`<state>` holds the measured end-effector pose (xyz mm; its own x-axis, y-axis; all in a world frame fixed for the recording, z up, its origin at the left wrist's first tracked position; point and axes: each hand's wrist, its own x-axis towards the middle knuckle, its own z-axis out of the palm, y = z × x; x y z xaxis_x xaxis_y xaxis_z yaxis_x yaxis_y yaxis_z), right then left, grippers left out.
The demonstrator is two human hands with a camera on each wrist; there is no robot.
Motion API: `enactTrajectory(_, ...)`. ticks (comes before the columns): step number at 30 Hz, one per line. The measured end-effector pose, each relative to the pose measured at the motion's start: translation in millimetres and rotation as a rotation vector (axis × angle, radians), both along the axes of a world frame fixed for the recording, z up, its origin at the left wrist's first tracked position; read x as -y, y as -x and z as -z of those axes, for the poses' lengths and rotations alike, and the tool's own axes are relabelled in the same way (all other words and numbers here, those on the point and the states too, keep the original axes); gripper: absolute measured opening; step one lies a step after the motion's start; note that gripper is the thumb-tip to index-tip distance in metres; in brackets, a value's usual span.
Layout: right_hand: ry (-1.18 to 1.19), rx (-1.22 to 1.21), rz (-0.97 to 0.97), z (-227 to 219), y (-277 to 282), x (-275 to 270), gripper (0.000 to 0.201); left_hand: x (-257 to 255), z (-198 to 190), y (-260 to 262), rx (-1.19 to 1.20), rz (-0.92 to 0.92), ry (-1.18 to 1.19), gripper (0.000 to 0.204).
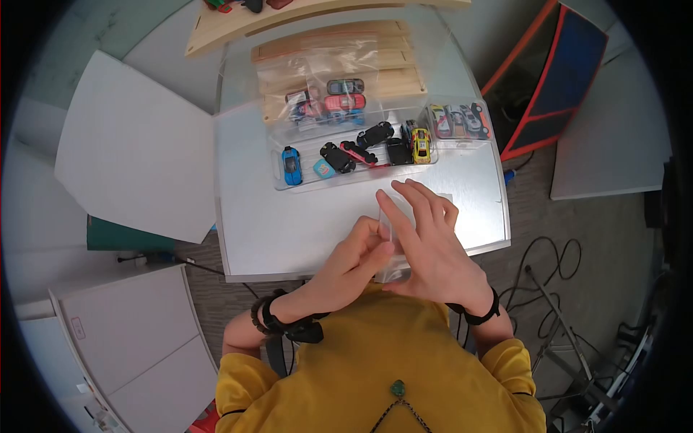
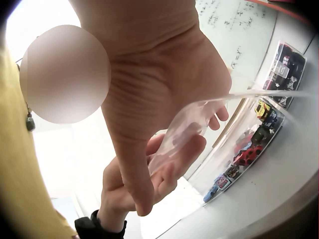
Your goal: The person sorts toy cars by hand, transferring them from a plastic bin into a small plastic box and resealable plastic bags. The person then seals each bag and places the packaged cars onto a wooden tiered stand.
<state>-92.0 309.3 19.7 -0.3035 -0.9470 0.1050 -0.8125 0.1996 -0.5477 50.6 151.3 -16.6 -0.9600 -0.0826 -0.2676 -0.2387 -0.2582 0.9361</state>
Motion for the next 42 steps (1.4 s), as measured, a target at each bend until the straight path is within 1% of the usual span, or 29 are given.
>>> enactTrajectory(1, -0.001, -0.008, -0.005, 2, 2, -1, 0.128, 0, -1, 1, -0.036, 0.016, -0.121, 0.022)
enactTrajectory(2, -0.001, -0.007, -0.002, 4, 4, -1, 0.128, 3, -6, 2, -0.035, 0.02, -0.121, 0.022)
enactTrajectory(4, -0.003, 0.031, -0.024, 6, 9, -3, 0.127, 13, -21, 2, 0.026, 0.178, -0.103, 0.036)
enactTrajectory(5, -0.001, 0.031, -0.022, 5, 11, -4, 0.127, 19, -19, 1, 0.027, 0.18, -0.101, 0.036)
enactTrajectory(7, -0.051, 0.044, -0.025, 2, 16, -6, 0.126, 26, -13, 1, -0.417, 0.349, 0.573, 0.048)
enactTrajectory(8, -0.049, 0.046, -0.021, 3, 19, -7, 0.126, 25, -16, 1, -0.416, 0.353, 0.573, 0.048)
enactTrajectory(10, -0.046, 0.113, -0.083, 3, 23, -9, 0.127, 19, -27, -1, -0.494, 0.33, 1.127, 0.048)
enactTrajectory(11, -0.046, 0.114, -0.077, 4, 24, -9, 0.127, 17, -21, -3, -0.496, 0.335, 1.125, 0.048)
enactTrajectory(13, -0.001, 0.188, -0.175, 8, 23, -5, 0.127, 15, -4, -8, -0.674, 0.263, 1.331, 0.043)
enactTrajectory(14, -0.001, 0.187, -0.169, 11, 22, -4, 0.127, 16, -1, -6, -0.679, 0.266, 1.33, 0.043)
enactTrajectory(16, 0.007, 0.225, -0.227, 16, 18, -1, 0.136, 18, 2, -2, -0.775, 0.301, 1.323, 0.034)
enactTrajectory(20, 0.057, 0.271, -0.261, 23, 12, 2, 0.142, 17, 2, 7, -0.802, 0.374, 1.292, 0.029)
enactTrajectory(22, 0.037, 0.275, -0.304, 27, 10, 4, 0.147, 17, 4, 8, -0.694, 0.592, 1.262, 0.027)
enactTrajectory(23, 0.036, 0.274, -0.305, 27, 10, 4, 0.147, 17, 5, 10, -0.694, 0.59, 1.263, 0.027)
enactTrajectory(25, 0.046, 0.289, -0.301, 26, 10, 4, 0.146, 14, 7, 16, -0.616, 0.577, 1.22, 0.025)
enactTrajectory(29, 0.031, 0.272, -0.283, 22, 17, 3, 0.145, 13, 4, 31, -0.654, 0.515, 1.171, 0.02)
enactTrajectory(31, 0.03, 0.262, -0.25, 20, 22, 1, 0.144, 13, -1, 37, -0.683, 0.555, 1.164, 0.018)
enactTrajectory(38, 0.002, 0.229, -0.179, 24, 26, -5, 0.143, 15, 15, 43, -0.666, 0.642, 1.144, 0.017)
enactTrajectory(40, -0.026, 0.214, -0.149, 27, 27, -5, 0.143, 18, 19, 43, -0.784, 0.582, 1.187, 0.022)
enactTrajectory(42, -0.015, 0.213, -0.163, 29, 28, -4, 0.143, 21, 22, 41, -0.793, 0.561, 1.193, 0.024)
